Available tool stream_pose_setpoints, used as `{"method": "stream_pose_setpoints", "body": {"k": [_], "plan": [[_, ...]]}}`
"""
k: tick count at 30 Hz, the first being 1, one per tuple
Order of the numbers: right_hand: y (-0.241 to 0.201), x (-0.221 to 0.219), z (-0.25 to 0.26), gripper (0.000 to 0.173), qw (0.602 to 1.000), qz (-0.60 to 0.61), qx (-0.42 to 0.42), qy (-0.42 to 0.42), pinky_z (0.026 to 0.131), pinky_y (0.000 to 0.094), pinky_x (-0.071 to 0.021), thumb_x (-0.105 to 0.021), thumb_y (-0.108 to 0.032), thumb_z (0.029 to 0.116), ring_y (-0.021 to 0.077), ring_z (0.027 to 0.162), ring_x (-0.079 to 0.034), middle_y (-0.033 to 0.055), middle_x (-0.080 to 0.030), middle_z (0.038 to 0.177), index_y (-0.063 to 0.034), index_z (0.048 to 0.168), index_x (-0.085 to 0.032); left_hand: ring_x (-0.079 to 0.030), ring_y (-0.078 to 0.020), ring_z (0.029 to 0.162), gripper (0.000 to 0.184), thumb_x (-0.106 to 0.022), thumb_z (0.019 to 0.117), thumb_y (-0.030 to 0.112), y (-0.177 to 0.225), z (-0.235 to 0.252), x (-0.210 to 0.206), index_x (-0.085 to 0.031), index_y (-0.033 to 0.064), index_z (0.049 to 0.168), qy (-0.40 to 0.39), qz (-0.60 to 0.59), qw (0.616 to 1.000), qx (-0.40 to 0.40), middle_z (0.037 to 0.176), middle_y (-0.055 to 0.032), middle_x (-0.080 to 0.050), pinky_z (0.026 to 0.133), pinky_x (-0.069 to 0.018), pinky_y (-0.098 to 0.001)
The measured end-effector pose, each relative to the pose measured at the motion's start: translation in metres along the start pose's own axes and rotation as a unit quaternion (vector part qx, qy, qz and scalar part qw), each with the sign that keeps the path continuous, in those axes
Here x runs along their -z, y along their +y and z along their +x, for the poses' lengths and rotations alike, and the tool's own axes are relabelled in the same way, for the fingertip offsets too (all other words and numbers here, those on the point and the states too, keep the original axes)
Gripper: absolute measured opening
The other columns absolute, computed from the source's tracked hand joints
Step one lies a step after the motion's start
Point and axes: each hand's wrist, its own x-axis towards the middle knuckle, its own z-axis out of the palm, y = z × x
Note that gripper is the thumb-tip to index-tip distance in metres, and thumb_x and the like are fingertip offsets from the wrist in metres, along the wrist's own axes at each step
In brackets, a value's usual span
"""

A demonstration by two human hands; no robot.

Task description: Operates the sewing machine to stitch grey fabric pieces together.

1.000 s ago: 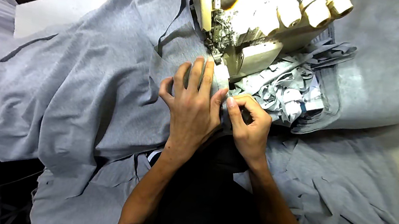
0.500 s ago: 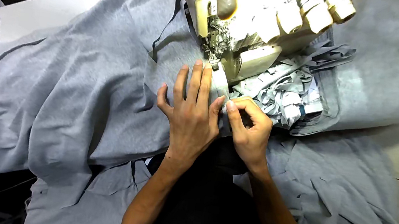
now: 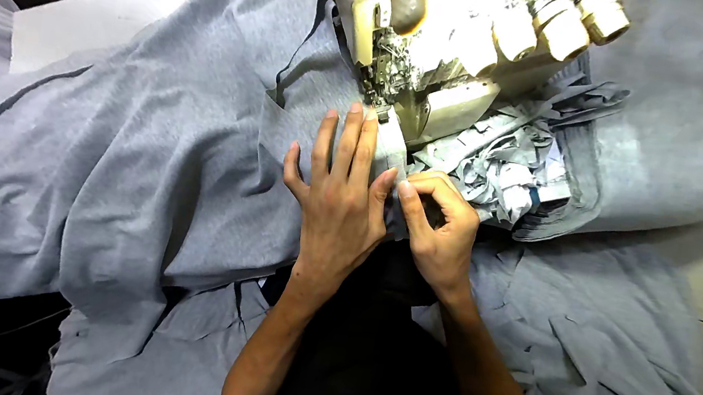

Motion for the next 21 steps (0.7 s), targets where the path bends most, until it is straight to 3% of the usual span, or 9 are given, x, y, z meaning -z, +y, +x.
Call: {"method": "stream_pose_setpoints", "body": {"k": [3,5,7,9,11,13,15,17,21], "plan": [[0.000,0.003,-0.006,0.014,1.000,-0.014,-0.001,-0.007,0.081,0.0282,-0.0561,-0.066,-0.016,0.0981,0.0107,0.096,-0.067,0.0031,-0.071,0.100,-0.0062,0.092,-0.073,-0.036,-0.0311,0.150,0.041,-0.047,0.1056,0.027,-0.004,-0.022,0.006,-0.062,0.0117,0.141,0.057,-0.094,0.994,-0.013,0.154,-0.0127,-0.050,0.120,-0.0259,-0.0576],[0.001,0.005,-0.010,0.013,1.000,-0.022,-0.001,-0.008,0.081,0.0291,-0.0552,-0.067,-0.016,0.0976,0.0112,0.096,-0.066,0.0034,-0.072,0.101,-0.0064,0.092,-0.073,-0.053,-0.0282,0.133,0.029,-0.055,0.1014,0.016,-0.001,-0.049,0.007,-0.069,0.0068,0.125,0.071,-0.190,0.979,-0.015,0.137,-0.0142,-0.062,0.110,-0.0453,-0.0453],[0.000,0.009,-0.013,0.013,1.000,-0.012,-0.006,-0.008,0.079,0.0278,-0.0547,-0.067,-0.016,0.0976,0.0103,0.092,-0.066,0.0029,-0.072,0.100,-0.0066,0.092,-0.073,-0.065,-0.0207,0.112,0.022,-0.055,0.1018,0.011,0.007,-0.076,0.004,-0.071,0.0013,0.113,0.006,-0.332,0.943,0.002,0.116,-0.0122,-0.070,0.096,-0.0561,-0.0360],[-0.005,0.014,-0.013,0.013,1.000,0.015,-0.023,-0.013,0.076,0.0258,-0.0553,-0.066,-0.016,0.0977,0.0097,0.091,-0.066,0.0021,-0.071,0.098,-0.0065,0.092,-0.073,-0.067,-0.0162,0.106,0.030,-0.053,0.1060,0.019,0.014,-0.097,-0.001,-0.067,-0.0027,0.119,-0.139,-0.470,0.870,0.061,0.115,-0.0118,-0.069,0.090,-0.0584,-0.0317],[-0.013,0.019,-0.011,0.013,0.998,0.041,-0.038,-0.019,0.073,0.0236,-0.0555,-0.066,-0.016,0.0976,0.0083,0.088,-0.065,0.0019,-0.071,0.099,-0.0058,0.093,-0.073,-0.064,-0.0163,0.117,0.054,-0.052,0.1066,0.039,0.011,-0.107,-0.010,-0.053,-0.0046,0.139,-0.290,-0.561,0.765,0.124,0.134,-0.0125,-0.062,0.096,-0.0570,-0.0341],[-0.018,0.023,-0.010,0.013,0.997,0.055,-0.044,-0.026,0.070,0.0221,-0.0545,-0.066,-0.016,0.0981,0.0071,0.085,-0.065,0.0015,-0.071,0.098,-0.0058,0.093,-0.072,-0.060,-0.0196,0.128,0.079,-0.056,0.1022,0.051,0.008,-0.113,-0.021,-0.037,-0.0086,0.150,-0.327,-0.653,0.664,0.162,0.147,-0.0147,-0.054,0.104,-0.0537,-0.0386],[-0.021,0.025,-0.008,0.013,0.996,0.063,-0.046,-0.033,0.067,0.0212,-0.0536,-0.065,-0.016,0.0986,0.0063,0.082,-0.064,0.0012,-0.070,0.096,-0.0058,0.094,-0.072,-0.059,-0.0225,0.131,0.088,-0.064,0.0962,0.055,0.009,-0.114,-0.027,-0.033,-0.0066,0.151,-0.292,-0.746,0.567,0.194,0.148,-0.0143,-0.053,0.106,-0.0528,-0.0414],[-0.024,0.027,-0.007,0.013,0.996,0.067,-0.051,-0.038,0.064,0.0206,-0.0523,-0.065,-0.016,0.0991,0.0059,0.078,-0.063,0.0006,-0.070,0.094,-0.0063,0.094,-0.072,-0.063,-0.0242,0.125,0.077,-0.069,0.0938,0.050,0.013,-0.112,-0.026,-0.042,-0.0016,0.144,-0.230,-0.804,0.504,0.218,0.143,-0.0139,-0.058,0.102,-0.0554,-0.0415],[-0.028,0.030,-0.005,0.014,0.994,0.079,-0.063,-0.048,0.066,0.0211,-0.0526,-0.064,-0.017,0.1004,0.0062,0.078,-0.063,0.0001,-0.069,0.093,-0.0063,0.095,-0.072,-0.072,-0.0221,0.103,0.048,-0.069,0.0974,0.036,0.021,-0.112,-0.028,-0.063,-0.0035,0.125,-0.102,-0.823,0.482,0.283,0.119,-0.0200,-0.072,0.085,-0.0585,-0.0314]]}}
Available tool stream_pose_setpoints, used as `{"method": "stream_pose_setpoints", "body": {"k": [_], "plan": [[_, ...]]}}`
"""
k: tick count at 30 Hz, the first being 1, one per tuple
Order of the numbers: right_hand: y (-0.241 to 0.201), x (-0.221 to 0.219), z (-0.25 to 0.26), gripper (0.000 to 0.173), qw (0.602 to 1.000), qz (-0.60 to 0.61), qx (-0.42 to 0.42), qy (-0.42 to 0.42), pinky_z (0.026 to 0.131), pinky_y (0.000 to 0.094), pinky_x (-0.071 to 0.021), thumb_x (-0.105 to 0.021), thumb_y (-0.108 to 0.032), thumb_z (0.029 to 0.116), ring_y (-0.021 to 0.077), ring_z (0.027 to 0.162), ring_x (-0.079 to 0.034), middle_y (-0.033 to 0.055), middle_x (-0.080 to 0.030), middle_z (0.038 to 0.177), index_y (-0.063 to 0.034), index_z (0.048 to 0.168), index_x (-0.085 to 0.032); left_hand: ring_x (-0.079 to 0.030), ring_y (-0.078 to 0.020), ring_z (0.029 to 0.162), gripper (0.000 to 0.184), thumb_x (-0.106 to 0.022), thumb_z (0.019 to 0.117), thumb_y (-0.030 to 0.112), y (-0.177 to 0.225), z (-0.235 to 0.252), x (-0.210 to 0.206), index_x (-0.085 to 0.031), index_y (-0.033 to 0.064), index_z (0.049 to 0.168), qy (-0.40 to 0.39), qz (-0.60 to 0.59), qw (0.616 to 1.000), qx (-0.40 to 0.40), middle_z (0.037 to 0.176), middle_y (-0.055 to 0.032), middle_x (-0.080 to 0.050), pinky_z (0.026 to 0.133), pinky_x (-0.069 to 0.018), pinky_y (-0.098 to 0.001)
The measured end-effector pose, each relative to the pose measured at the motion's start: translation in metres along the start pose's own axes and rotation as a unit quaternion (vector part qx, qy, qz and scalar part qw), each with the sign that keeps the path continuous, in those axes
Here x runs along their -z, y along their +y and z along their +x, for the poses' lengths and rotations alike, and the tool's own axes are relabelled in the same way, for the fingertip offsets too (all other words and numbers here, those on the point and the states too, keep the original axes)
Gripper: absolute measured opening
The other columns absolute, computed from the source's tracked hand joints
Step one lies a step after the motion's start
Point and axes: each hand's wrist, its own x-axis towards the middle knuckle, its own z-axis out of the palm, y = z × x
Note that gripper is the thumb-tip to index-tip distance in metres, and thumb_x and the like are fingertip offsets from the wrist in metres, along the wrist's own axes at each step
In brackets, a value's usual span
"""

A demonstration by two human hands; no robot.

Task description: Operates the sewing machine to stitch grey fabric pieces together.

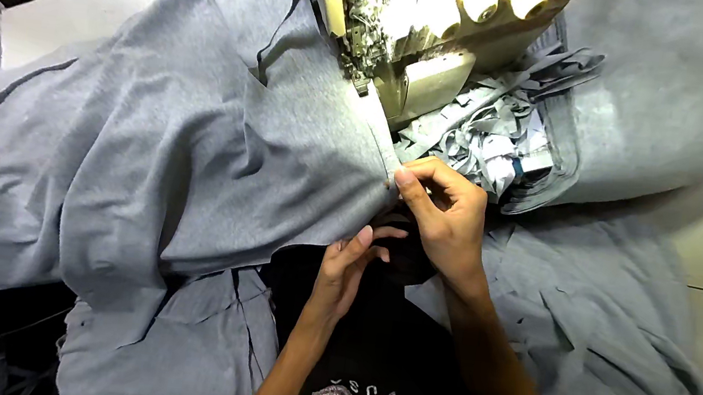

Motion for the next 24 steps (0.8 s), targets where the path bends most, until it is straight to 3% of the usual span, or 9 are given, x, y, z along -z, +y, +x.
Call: {"method": "stream_pose_setpoints", "body": {"k": [3,5,10,12,16,19,24], "plan": [[-0.001,0.000,0.000,0.014,1.000,0.010,-0.011,-0.001,0.063,0.0218,-0.0525,-0.064,-0.017,0.1007,0.0071,0.075,-0.062,-0.0001,-0.069,0.092,-0.0069,0.096,-0.073,-0.072,-0.0213,0.085,0.033,-0.073,0.0945,0.018,-0.003,0.003,-0.008,-0.064,-0.0063,0.115,0.091,-0.053,0.994,-0.027,0.103,-0.0226,-0.072,0.073,-0.0595,-0.0299],[0.001,0.000,-0.001,0.015,1.000,0.013,-0.009,-0.004,0.061,0.0210,-0.0509,-0.064,-0.017,0.1010,0.0067,0.073,-0.061,0.0005,-0.069,0.092,-0.0060,0.096,-0.073,-0.073,-0.0218,0.084,0.031,-0.074,0.0933,0.017,-0.002,0.004,-0.007,-0.066,-0.0055,0.113,0.090,-0.093,0.992,-0.009,0.101,-0.0227,-0.072,0.071,-0.0599,-0.0300],[0.008,0.002,-0.004,0.014,1.000,0.018,-0.008,-0.012,0.060,0.0204,-0.0499,-0.065,-0.017,0.1010,0.0063,0.072,-0.060,0.0012,-0.069,0.093,-0.0051,0.099,-0.072,-0.068,-0.0131,0.076,0.044,-0.076,0.0887,0.040,0.002,0.007,0.004,-0.070,0.0043,0.114,-0.050,-0.207,0.971,0.111,0.092,-0.0097,-0.072,0.067,-0.0539,-0.0234],[0.008,0.003,-0.004,0.014,1.000,0.022,-0.009,-0.015,0.061,0.0206,-0.0504,-0.065,-0.017,0.1009,0.0065,0.072,-0.060,0.0013,-0.069,0.094,-0.0051,0.100,-0.073,-0.065,-0.0099,0.069,0.044,-0.078,0.0871,0.041,0.001,0.012,0.005,-0.071,0.0059,0.113,-0.087,-0.226,0.962,0.128,0.086,-0.0065,-0.072,0.064,-0.0517,-0.0216],[0.002,0.004,-0.007,0.014,1.000,0.023,-0.009,-0.015,0.063,0.0204,-0.0518,-0.065,-0.016,0.1004,0.0068,0.076,-0.062,0.0021,-0.069,0.097,-0.0047,0.099,-0.072,-0.064,-0.0073,0.063,0.024,-0.072,0.0949,0.026,0.000,0.018,-0.004,-0.074,0.0043,0.104,-0.001,-0.143,0.986,0.086,0.080,-0.0069,-0.071,0.060,-0.0522,-0.0189],[0.004,0.009,-0.018,0.013,1.000,-0.020,-0.010,-0.015,0.071,0.0214,-0.0557,-0.065,-0.017,0.0994,0.0080,0.089,-0.065,0.0029,-0.069,0.106,-0.0061,0.094,-0.072,-0.063,-0.0085,0.061,0.022,-0.067,0.0988,0.020,-0.001,0.015,-0.011,-0.072,-0.0009,0.103,0.074,-0.043,0.995,0.044,0.080,-0.0116,-0.071,0.057,-0.0516,-0.0195],[0.018,0.014,-0.057,0.013,0.995,-0.074,-0.063,-0.024,0.077,0.0236,-0.0552,-0.068,-0.021,0.0970,0.0079,0.094,-0.064,0.0014,-0.068,0.109,-0.0103,0.091,-0.074,-0.061,-0.0117,0.057,0.015,-0.071,0.0952,0.009,-0.008,0.006,-0.019,-0.067,-0.0047,0.100,0.162,0.105,0.980,-0.042,0.074,-0.0156,-0.068,0.053,-0.0509,-0.0220]]}}
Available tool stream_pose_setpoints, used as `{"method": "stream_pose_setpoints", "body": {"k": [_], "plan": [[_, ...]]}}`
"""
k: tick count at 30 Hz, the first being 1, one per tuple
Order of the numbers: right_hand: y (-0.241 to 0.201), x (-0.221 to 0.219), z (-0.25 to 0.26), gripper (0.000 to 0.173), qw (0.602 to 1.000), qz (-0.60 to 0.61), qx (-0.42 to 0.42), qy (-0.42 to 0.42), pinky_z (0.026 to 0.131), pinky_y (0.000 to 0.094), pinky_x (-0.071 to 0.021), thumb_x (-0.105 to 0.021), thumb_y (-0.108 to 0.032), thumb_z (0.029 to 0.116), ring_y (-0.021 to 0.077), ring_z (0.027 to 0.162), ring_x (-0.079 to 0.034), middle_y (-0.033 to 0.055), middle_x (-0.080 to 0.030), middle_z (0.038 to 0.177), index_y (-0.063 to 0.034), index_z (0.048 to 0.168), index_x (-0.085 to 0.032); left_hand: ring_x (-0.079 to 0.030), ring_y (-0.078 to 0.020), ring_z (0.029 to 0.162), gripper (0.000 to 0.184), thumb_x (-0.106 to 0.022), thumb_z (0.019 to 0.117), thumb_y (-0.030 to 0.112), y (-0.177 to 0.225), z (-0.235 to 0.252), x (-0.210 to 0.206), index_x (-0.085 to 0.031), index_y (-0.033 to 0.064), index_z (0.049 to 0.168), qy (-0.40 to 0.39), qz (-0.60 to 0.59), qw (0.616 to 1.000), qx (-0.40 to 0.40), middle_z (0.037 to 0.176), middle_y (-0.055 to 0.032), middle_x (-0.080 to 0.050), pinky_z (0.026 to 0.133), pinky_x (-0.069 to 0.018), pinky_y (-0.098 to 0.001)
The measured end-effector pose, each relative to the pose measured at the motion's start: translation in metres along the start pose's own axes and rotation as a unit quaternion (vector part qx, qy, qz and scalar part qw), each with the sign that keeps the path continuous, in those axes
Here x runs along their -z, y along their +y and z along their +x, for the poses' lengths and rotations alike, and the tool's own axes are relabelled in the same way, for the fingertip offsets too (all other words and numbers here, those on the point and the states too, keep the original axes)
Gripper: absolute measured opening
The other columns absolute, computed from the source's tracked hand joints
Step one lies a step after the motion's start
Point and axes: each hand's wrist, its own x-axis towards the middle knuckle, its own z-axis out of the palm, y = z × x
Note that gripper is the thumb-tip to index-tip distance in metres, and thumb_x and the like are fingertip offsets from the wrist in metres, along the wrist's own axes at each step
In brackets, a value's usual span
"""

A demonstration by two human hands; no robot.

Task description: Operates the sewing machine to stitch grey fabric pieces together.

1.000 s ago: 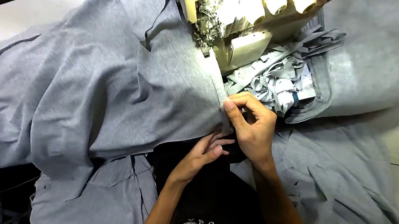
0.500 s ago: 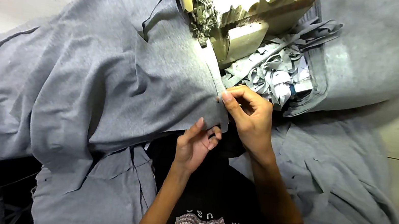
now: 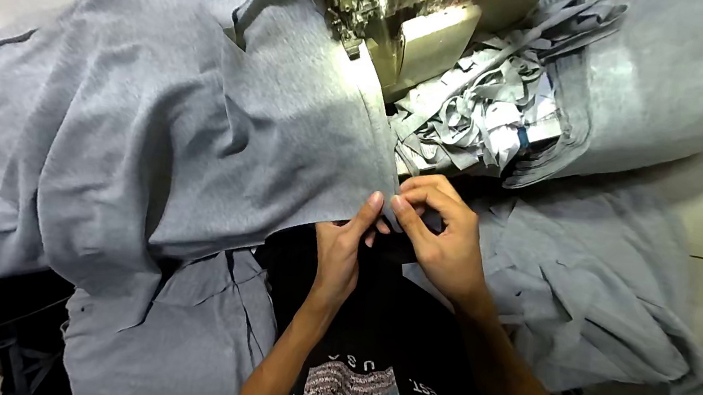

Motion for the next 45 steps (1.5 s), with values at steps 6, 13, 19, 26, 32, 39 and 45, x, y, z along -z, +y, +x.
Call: {"method": "stream_pose_setpoints", "body": {"k": [6,13,19,26,32,39,45], "plan": [[0.009,-0.002,-0.017,0.014,1.000,-0.008,-0.014,0.000,0.078,0.0221,-0.0543,-0.066,-0.020,0.0980,0.0071,0.093,-0.063,0.0025,-0.067,0.108,-0.0084,0.093,-0.073,-0.061,-0.0093,0.055,0.010,-0.076,0.0914,0.009,-0.009,0.000,0.002,-0.072,0.0014,0.095,0.017,0.031,0.999,0.006,0.071,-0.0099,-0.069,0.053,-0.0533,-0.0220],[0.011,-0.007,-0.017,0.015,1.000,0.003,0.001,0.009,0.072,0.0234,-0.0511,-0.069,-0.024,0.0971,0.0075,0.087,-0.060,0.0005,-0.066,0.101,-0.0100,0.099,-0.072,-0.064,-0.0090,0.056,0.011,-0.077,0.0909,0.010,-0.013,0.002,0.002,-0.073,0.0024,0.097,0.030,0.036,0.999,-0.020,0.073,-0.0084,-0.071,0.054,-0.0555,-0.0223],[0.012,-0.008,-0.021,0.009,0.999,0.025,-0.020,0.007,0.073,0.0221,-0.0520,-0.067,-0.017,0.0967,0.0072,0.086,-0.061,0.0011,-0.066,0.101,-0.0089,0.095,-0.069,-0.064,-0.0115,0.056,0.013,-0.078,0.0908,0.011,-0.014,0.001,0.004,-0.072,0.0006,0.095,0.033,0.027,0.998,-0.044,0.071,-0.0100,-0.069,0.055,-0.0565,-0.0244],[0.012,-0.016,-0.032,0.026,0.998,0.014,-0.050,0.018,0.071,0.0254,-0.0510,-0.071,-0.028,0.0947,0.0080,0.079,-0.058,-0.0005,-0.061,0.090,-0.0084,0.111,-0.066,-0.065,-0.0100,0.062,0.018,-0.081,0.0883,0.014,-0.017,0.003,0.006,-0.071,0.0036,0.099,0.040,0.006,0.998,-0.055,0.075,-0.0072,-0.070,0.061,-0.0585,-0.0251],[0.015,-0.021,-0.036,0.015,0.998,0.019,-0.037,0.051,0.070,0.0225,-0.0514,-0.073,-0.021,0.0950,0.0068,0.078,-0.059,0.0005,-0.065,0.090,-0.0068,0.098,-0.069,-0.069,-0.0109,0.066,0.018,-0.077,0.0917,0.016,-0.017,0.004,0.008,-0.070,0.0048,0.103,0.038,0.010,0.999,-0.033,0.081,-0.0069,-0.073,0.065,-0.0609,-0.0272],[0.017,-0.015,-0.037,0.012,0.996,0.064,-0.032,0.060,0.070,0.0205,-0.0536,-0.067,-0.015,0.0993,0.0060,0.079,-0.062,0.0020,-0.068,0.093,-0.0038,0.099,-0.072,-0.065,-0.0101,0.060,0.014,-0.070,0.0974,0.016,-0.018,0.005,0.012,-0.069,0.0045,0.105,-0.006,-0.020,1.000,-0.009,0.078,-0.0079,-0.071,0.060,-0.0583,-0.0242],[0.022,-0.020,-0.037,0.011,0.995,0.031,-0.014,0.092,0.078,0.0258,-0.0548,-0.068,-0.013,0.0982,0.0083,0.085,-0.064,0.0024,-0.070,0.094,-0.0041,0.099,-0.074,-0.064,-0.0088,0.060,0.012,-0.070,0.0974,0.016,-0.019,0.005,0.013,-0.071,0.0056,0.103,-0.010,-0.043,0.999,0.002,0.080,-0.0072,-0.071,0.058,-0.0566,-0.0228]]}}
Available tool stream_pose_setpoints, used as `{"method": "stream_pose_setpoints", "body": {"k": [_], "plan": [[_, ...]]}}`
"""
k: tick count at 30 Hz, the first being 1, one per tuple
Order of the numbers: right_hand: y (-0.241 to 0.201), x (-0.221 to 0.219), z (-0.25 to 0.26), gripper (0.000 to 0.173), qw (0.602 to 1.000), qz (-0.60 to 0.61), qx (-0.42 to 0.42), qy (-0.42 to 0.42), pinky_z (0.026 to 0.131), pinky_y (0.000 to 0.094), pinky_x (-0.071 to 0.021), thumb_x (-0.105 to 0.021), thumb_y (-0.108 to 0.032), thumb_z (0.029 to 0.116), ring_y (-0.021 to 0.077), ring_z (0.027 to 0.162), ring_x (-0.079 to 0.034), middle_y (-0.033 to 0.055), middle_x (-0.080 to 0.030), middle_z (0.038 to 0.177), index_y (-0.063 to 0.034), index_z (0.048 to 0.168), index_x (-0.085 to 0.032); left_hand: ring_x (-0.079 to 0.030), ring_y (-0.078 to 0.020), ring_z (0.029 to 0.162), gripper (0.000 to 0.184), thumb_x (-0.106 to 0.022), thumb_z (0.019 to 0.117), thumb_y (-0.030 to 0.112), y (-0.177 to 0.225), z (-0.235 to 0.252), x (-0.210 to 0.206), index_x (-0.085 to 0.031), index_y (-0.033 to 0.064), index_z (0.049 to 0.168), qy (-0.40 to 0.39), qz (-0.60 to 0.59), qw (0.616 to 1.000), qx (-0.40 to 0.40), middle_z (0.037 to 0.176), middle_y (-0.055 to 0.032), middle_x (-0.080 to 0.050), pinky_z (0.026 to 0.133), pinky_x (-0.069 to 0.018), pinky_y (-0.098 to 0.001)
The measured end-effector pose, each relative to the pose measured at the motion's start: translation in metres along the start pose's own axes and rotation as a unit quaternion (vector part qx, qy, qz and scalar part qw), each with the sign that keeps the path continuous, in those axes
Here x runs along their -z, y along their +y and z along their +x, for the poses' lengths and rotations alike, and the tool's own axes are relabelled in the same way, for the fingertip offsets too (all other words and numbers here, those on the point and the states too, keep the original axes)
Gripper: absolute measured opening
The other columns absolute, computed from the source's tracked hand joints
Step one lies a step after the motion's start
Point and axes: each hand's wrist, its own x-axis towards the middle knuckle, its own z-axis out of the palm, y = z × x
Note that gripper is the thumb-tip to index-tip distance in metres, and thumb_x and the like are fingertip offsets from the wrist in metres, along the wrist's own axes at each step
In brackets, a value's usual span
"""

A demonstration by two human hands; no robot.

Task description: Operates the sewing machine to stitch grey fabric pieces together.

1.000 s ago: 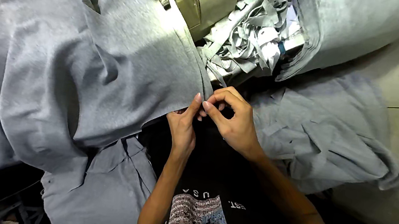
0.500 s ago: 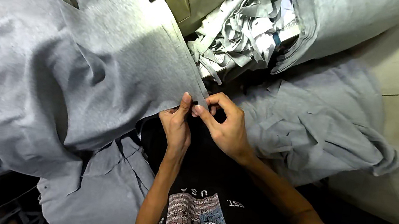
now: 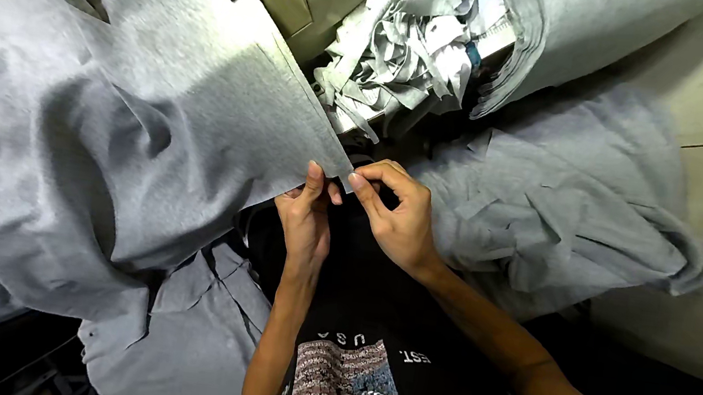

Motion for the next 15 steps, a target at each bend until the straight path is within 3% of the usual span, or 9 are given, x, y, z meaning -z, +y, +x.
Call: {"method": "stream_pose_setpoints", "body": {"k": [4,9,15], "plan": [[0.0002,-0.0010,-0.0007,0.010,0.999,-0.031,0.029,0.017,0.081,0.0322,-0.0533,-0.069,-0.013,0.0972,0.0106,0.087,-0.065,0.0021,-0.072,0.095,-0.0051,0.098,-0.075,-0.064,-0.0099,0.061,0.011,-0.066,0.1001,0.014,-0.0005,0.0003,0.0004,-0.069,0.0047,0.104,0.003,0.017,1.000,-0.009,0.083,-0.0086,-0.071,0.060,-0.0574,-0.0237],[0.0008,-0.0032,-0.0032,0.011,0.998,-0.046,0.047,0.020,0.081,0.0324,-0.0506,-0.070,-0.014,0.0961,0.0113,0.086,-0.063,0.0017,-0.071,0.093,-0.0055,0.098,-0.076,-0.073,-0.0183,0.069,0.013,-0.059,0.1038,0.013,0.0005,-0.0007,-0.0051,-0.067,0.0028,0.105,-0.005,0.055,0.997,-0.045,0.077,-0.0109,-0.073,0.076,-0.0636,-0.0363],[0.0014,-0.0037,-0.0035,0.010,0.997,-0.054,0.048,0.027,0.081,0.0329,-0.0497,-0.070,-0.014,0.0958,0.0105,0.084,-0.062,0.0008,-0.070,0.091,-0.0062,0.098,-0.076,-0.075,-0.0202,0.074,0.015,-0.058,0.1046,0.015,-0.0017,-0.0004,-0.0049,-0.067,0.0033,0.108,-0.018,0.076,0.994,-0.076,0.078,-0.0116,-0.074,0.077,-0.0638,-0.0364]]}}
